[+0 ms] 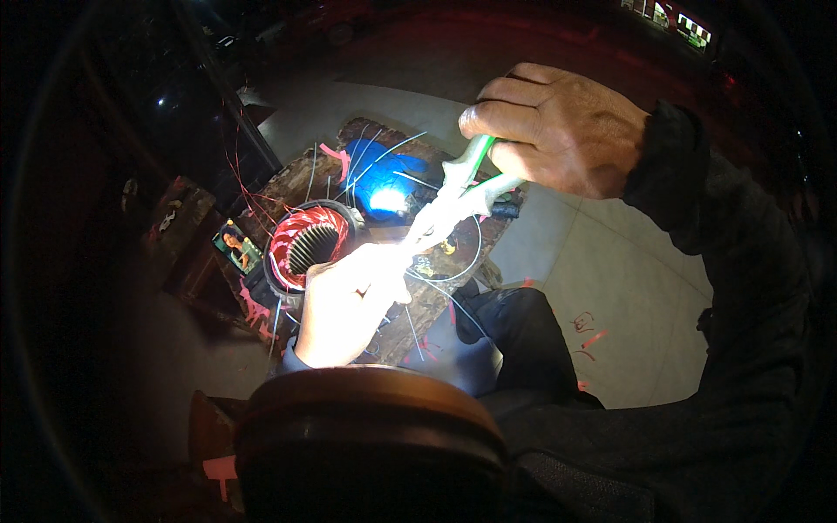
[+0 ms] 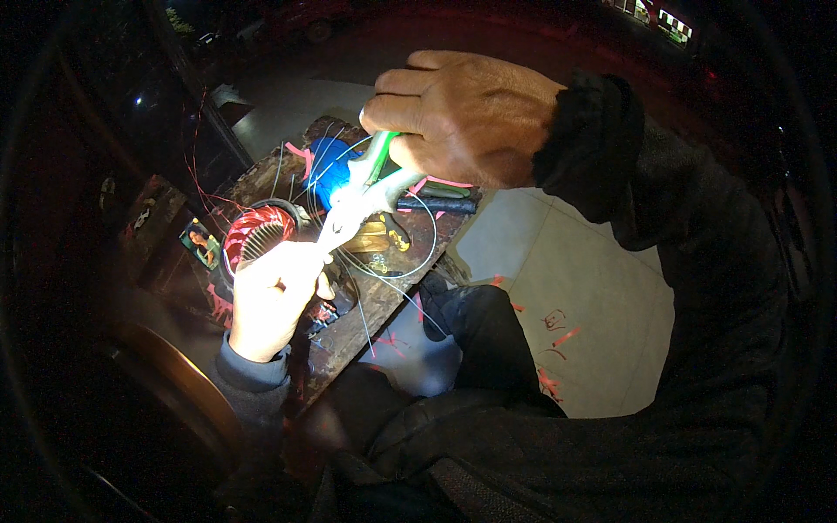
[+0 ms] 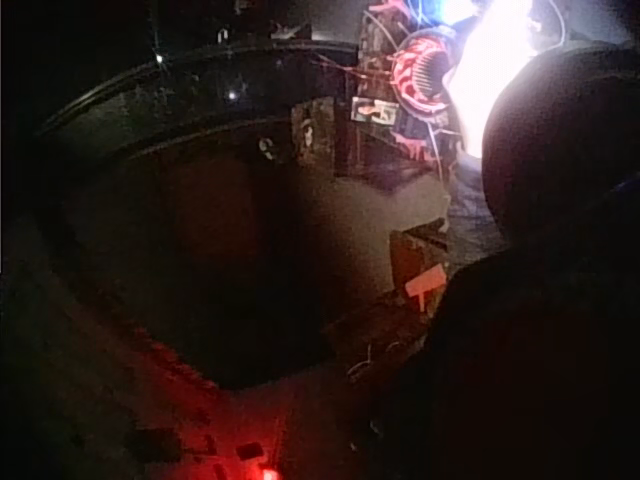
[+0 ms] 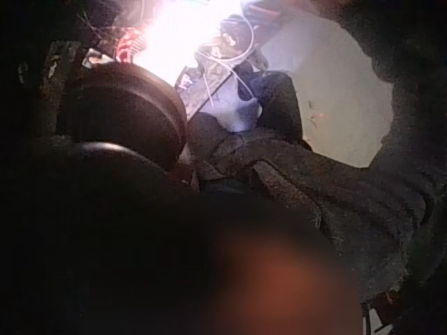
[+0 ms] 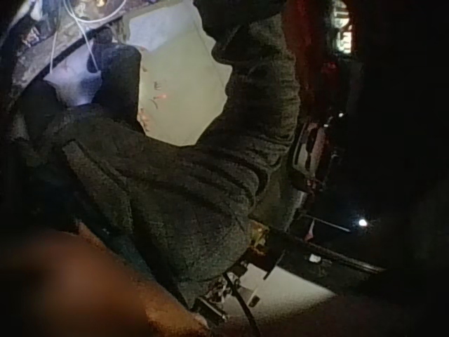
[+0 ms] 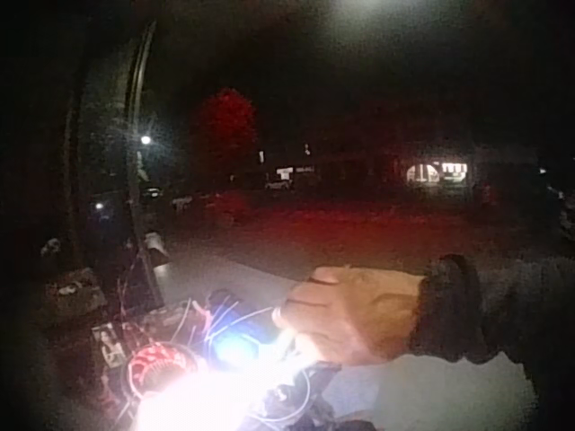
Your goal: The person winds a thin white wire around a cylindrical stator core, using both hands to guide and secure the wire. They repeatedly wrap the wire, adjust its position, and use a tool to tighten or secure the winding.
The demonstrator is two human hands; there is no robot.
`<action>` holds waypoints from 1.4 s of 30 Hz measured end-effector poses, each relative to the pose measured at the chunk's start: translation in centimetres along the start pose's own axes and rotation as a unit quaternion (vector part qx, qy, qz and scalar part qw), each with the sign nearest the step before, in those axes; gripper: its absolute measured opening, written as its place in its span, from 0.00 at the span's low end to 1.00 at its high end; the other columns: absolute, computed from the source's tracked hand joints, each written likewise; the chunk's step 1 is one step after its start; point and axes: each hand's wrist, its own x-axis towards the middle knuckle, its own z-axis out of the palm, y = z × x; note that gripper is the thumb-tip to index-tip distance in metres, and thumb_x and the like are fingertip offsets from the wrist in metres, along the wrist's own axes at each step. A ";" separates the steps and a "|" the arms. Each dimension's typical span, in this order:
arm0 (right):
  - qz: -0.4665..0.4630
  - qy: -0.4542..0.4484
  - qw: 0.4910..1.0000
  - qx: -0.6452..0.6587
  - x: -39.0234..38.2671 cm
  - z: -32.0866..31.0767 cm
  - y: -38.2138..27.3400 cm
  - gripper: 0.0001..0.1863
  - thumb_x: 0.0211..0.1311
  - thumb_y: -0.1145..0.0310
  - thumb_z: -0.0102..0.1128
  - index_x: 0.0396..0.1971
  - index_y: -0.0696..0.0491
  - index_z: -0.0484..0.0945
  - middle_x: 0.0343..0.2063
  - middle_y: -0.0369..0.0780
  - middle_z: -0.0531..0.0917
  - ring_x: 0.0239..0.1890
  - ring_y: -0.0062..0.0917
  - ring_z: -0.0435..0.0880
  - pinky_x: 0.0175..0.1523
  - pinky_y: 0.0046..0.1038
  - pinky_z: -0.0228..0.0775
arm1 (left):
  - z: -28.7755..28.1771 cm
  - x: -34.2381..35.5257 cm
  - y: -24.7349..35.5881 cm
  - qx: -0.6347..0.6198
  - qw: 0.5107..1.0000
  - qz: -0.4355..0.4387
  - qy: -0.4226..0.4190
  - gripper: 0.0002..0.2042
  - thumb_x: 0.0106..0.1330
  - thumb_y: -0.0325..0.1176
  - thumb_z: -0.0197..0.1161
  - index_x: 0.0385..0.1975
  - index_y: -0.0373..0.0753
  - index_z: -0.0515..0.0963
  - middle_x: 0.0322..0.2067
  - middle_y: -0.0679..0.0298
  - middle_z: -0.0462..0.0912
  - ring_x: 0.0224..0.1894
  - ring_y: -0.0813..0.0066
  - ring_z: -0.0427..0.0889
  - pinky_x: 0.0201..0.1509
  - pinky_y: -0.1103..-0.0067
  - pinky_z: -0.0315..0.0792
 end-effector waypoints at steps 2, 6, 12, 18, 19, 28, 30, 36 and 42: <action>0.002 0.026 1.000 -0.004 0.3 0.0 0.0 0.11 0.62 0.64 0.67 0.28 0.57 0.87 0.44 0.41 0.84 0.48 0.28 0.81 0.53 0.31 0.77 | -0.1 0.0 0.0 0.012 1.000 0.015 -0.009 0.07 0.76 0.25 0.60 0.43 0.28 0.82 0.27 0.62 0.84 0.29 0.78 0.83 0.35 0.81 0.77; 0.036 -0.059 0.996 0.047 1.1 -1.8 0.4 0.11 0.66 0.64 0.66 0.36 0.58 0.84 0.39 0.42 0.82 0.44 0.29 0.81 0.48 0.34 0.79 | -0.5 0.3 0.6 -0.014 0.999 0.036 -0.002 0.08 0.72 0.25 0.63 0.45 0.27 0.83 0.31 0.61 0.86 0.31 0.78 0.85 0.37 0.81 0.78; 0.166 -0.243 0.948 0.122 3.3 -5.9 3.2 0.14 0.75 0.63 0.58 0.52 0.55 0.79 0.51 0.46 0.81 0.49 0.32 0.84 0.52 0.40 0.82 | -4.3 3.2 2.9 -0.025 0.992 0.113 0.048 0.09 0.74 0.27 0.61 0.46 0.29 0.83 0.31 0.63 0.86 0.30 0.81 0.83 0.34 0.83 0.75; 0.136 -0.269 0.945 0.129 4.6 -5.4 3.4 0.13 0.73 0.63 0.59 0.50 0.55 0.79 0.50 0.45 0.81 0.49 0.32 0.84 0.52 0.39 0.82 | -10.7 7.0 3.6 -0.026 0.992 0.100 0.072 0.08 0.80 0.28 0.57 0.45 0.32 0.83 0.27 0.66 0.84 0.23 0.88 0.78 0.26 0.88 0.71; 0.137 -0.270 0.944 0.134 4.5 -5.1 3.2 0.13 0.72 0.63 0.60 0.49 0.55 0.79 0.50 0.45 0.81 0.48 0.32 0.84 0.52 0.39 0.82 | -11.2 7.4 3.4 -0.028 0.991 0.104 0.076 0.08 0.79 0.28 0.58 0.45 0.32 0.83 0.27 0.65 0.85 0.24 0.87 0.79 0.26 0.88 0.72; 0.131 -0.262 0.940 0.173 4.0 -2.7 1.9 0.13 0.69 0.64 0.63 0.46 0.55 0.80 0.48 0.45 0.81 0.47 0.31 0.85 0.51 0.38 0.82 | -11.6 8.4 1.1 -0.063 0.989 0.115 0.068 0.10 0.80 0.34 0.59 0.47 0.33 0.82 0.26 0.66 0.84 0.20 0.89 0.70 0.24 0.88 0.64; 0.130 -0.258 0.940 0.180 4.0 -2.3 1.7 0.12 0.68 0.64 0.63 0.46 0.55 0.80 0.48 0.45 0.81 0.47 0.31 0.85 0.50 0.38 0.82 | -11.6 8.0 0.3 -0.057 0.993 0.081 0.065 0.10 0.81 0.33 0.58 0.46 0.33 0.82 0.26 0.67 0.83 0.19 0.90 0.68 0.23 0.89 0.61; 0.131 -0.249 0.941 0.189 3.6 -1.3 1.5 0.12 0.66 0.64 0.65 0.44 0.54 0.80 0.47 0.44 0.81 0.47 0.31 0.85 0.50 0.37 0.82 | -11.5 6.8 -2.8 -0.078 0.994 0.014 0.069 0.08 0.81 0.31 0.57 0.46 0.33 0.81 0.27 0.67 0.82 0.20 0.90 0.71 0.23 0.89 0.65; 0.130 -0.237 0.943 0.196 3.2 -0.4 1.5 0.12 0.63 0.65 0.67 0.42 0.54 0.80 0.46 0.44 0.81 0.46 0.31 0.85 0.49 0.37 0.83 | -11.3 8.4 -4.5 -0.093 0.994 -0.013 0.057 0.08 0.80 0.31 0.58 0.46 0.33 0.81 0.27 0.67 0.83 0.25 0.85 0.79 0.30 0.87 0.74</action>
